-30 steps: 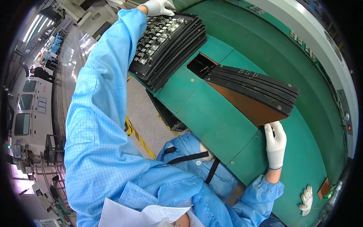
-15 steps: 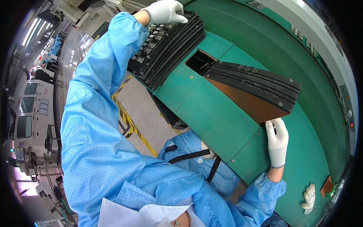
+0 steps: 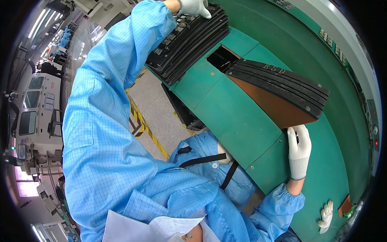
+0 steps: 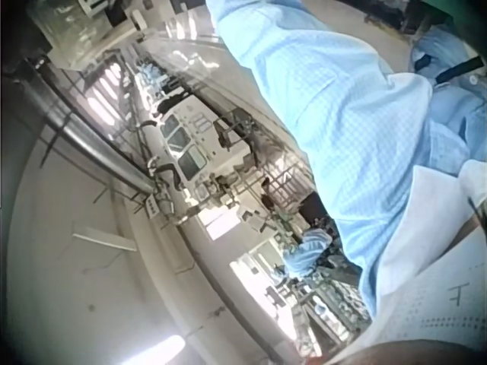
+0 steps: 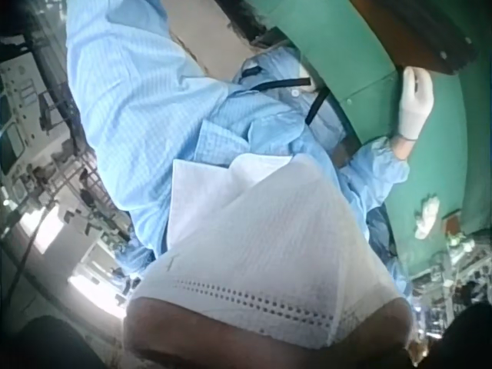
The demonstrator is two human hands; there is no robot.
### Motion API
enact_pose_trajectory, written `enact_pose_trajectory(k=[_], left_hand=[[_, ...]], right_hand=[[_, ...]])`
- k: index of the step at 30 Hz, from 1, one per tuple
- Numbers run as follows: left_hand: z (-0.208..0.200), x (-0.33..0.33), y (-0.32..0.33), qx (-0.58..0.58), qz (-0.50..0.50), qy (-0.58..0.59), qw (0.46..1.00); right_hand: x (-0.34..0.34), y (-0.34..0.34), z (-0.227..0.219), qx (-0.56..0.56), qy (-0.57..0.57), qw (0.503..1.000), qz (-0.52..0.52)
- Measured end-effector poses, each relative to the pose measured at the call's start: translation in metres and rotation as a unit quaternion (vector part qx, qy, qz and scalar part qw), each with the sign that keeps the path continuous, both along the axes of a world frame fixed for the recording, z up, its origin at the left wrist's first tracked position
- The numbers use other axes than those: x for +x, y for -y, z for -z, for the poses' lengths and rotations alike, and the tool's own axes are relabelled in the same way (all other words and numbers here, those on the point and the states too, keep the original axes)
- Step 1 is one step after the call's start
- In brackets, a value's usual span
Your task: Inspecting and handling circuit boards and component trays on a production assembly line.
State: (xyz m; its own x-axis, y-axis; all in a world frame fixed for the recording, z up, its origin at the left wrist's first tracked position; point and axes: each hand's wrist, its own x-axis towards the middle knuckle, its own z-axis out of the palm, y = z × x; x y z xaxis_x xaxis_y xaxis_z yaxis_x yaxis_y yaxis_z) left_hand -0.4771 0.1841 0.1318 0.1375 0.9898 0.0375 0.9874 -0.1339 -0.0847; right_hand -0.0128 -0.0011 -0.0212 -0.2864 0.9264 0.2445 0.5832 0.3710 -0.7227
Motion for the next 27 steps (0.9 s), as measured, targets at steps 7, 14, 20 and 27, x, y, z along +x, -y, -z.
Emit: enact_pose_trajectory(k=[7, 14, 20, 27], left_hand=[[0.014, -0.014, 0.011, 0.03, 0.002, 0.223, 0.974], [0.005, -0.033, 0.02, 0.02, 0.032, 0.242, 0.97], [-0.043, -0.08, 0.106, 0.129, 0.072, 0.253, 0.956], [-0.003, -0.119, 0.221, 0.086, -0.015, 0.206, 0.975]], right_hand=[[0.003, -0.001, 0.002, -0.021, 0.042, 0.999, 0.008], [0.004, -0.002, 0.0, -0.008, 0.028, 0.999, -0.023], [-0.003, 0.005, -0.007, -0.011, 0.009, 0.999, -0.029], [-0.009, 0.009, -0.016, 0.0, 0.013, 0.999, -0.035]])
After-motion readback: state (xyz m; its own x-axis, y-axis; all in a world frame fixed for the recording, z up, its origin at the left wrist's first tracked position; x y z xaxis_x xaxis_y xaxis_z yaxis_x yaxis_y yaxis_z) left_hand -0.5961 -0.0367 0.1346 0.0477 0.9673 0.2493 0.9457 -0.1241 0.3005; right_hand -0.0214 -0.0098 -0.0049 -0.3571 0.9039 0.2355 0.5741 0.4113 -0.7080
